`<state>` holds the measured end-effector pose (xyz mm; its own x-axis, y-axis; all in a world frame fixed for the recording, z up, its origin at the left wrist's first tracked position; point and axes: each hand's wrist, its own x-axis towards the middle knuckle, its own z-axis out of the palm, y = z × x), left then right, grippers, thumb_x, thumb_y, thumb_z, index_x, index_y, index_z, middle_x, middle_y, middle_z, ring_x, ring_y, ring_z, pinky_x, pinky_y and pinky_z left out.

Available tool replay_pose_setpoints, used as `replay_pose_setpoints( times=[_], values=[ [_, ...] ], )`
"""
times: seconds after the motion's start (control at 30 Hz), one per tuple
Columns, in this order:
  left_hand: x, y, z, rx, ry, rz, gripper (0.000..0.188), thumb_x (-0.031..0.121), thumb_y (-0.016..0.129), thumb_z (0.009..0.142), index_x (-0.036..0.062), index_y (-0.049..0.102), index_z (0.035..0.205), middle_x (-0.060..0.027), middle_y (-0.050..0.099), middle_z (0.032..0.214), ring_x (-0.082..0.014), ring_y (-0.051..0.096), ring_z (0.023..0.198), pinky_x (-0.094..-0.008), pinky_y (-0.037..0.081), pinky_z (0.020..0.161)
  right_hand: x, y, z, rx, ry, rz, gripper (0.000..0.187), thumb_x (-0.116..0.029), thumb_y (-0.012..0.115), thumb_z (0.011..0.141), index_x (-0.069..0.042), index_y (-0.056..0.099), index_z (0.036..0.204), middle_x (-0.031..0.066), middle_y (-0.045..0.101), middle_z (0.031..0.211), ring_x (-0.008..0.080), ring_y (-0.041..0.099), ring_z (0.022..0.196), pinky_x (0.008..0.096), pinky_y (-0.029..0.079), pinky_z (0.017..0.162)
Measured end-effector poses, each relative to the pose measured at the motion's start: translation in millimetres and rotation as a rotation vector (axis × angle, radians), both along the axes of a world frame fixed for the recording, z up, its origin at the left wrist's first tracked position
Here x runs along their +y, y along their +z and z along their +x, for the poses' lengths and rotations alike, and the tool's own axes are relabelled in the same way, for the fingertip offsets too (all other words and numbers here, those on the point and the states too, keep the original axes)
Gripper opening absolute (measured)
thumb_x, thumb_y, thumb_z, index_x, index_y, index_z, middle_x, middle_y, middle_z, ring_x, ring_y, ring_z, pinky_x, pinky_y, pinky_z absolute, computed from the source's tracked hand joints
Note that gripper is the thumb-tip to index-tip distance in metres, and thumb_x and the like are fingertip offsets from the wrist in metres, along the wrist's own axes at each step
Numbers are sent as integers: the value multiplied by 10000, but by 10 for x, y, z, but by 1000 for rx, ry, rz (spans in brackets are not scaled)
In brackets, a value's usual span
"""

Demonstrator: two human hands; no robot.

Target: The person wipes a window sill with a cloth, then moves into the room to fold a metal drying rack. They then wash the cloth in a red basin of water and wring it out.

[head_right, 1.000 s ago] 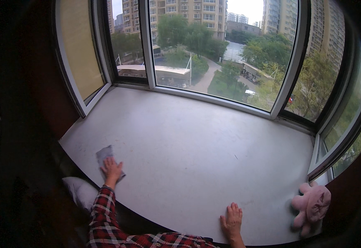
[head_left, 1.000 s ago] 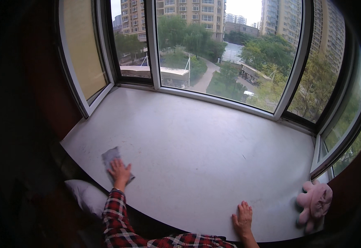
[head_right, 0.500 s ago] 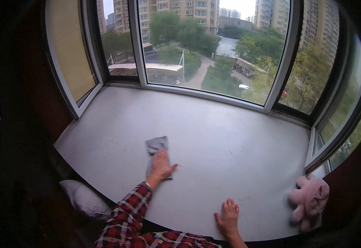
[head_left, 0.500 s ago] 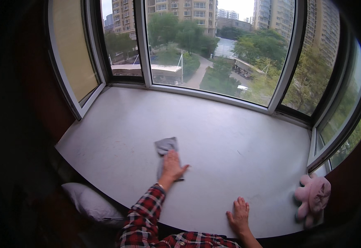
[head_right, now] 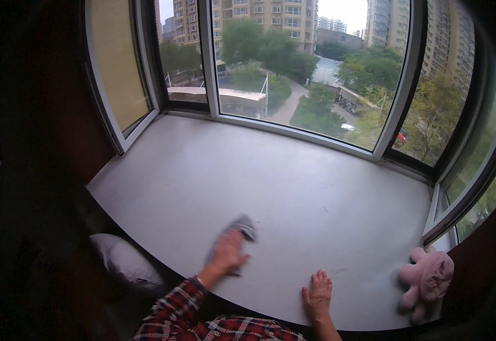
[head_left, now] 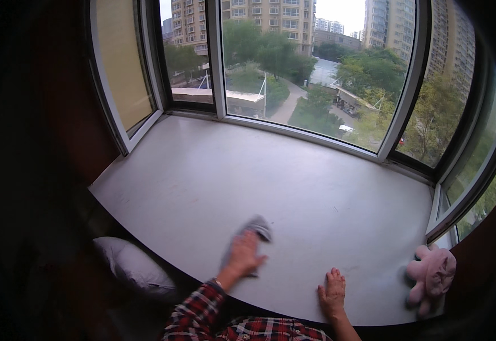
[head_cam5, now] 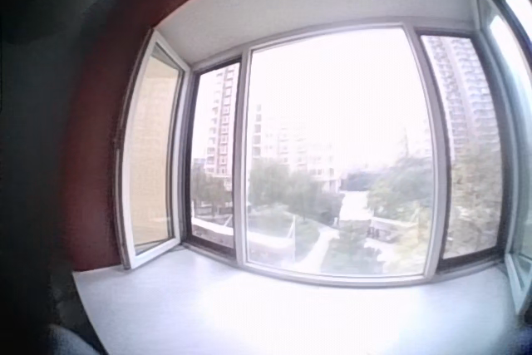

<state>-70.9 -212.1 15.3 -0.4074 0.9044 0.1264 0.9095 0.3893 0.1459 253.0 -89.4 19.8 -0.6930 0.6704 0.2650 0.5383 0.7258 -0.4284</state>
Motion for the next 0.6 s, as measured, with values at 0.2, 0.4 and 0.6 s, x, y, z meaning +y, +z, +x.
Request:
replay_pose_setpoints(
  times=[0.2, 0.4, 0.6],
  values=[
    [-1287, -148, -1583, -7, 672, -48, 795, 565, 404, 888, -1, 271, 1431, -165, 206, 1517, -281, 114, 1426, -509, 39, 1133, 28, -49, -20, -12, 9, 18, 553, -223, 626, 799, 11, 438, 1263, 239, 378, 1396, 370, 311, 1333, 502, 161, 1113],
    [-1135, -42, -1597, -20, 840, -10, 849, 600, 405, 879, -32, 255, 1426, -209, 192, 1510, -315, 121, 1420, -497, 60, 1133, -60, 123, -89, -62, -33, -20, 570, -242, 639, 799, 21, 429, 1259, 257, 358, 1401, 366, 298, 1341, 508, 151, 1114],
    [-552, -92, -670, -49, 367, 53, 933, 652, 422, 839, -66, 255, 1411, -245, 178, 1501, -348, 110, 1416, -497, 57, 1133, 2, 93, -56, -75, -24, -23, 577, -277, 623, 826, 22, 415, 1275, 257, 346, 1411, 359, 276, 1357, 504, 138, 1119]
  ],
)
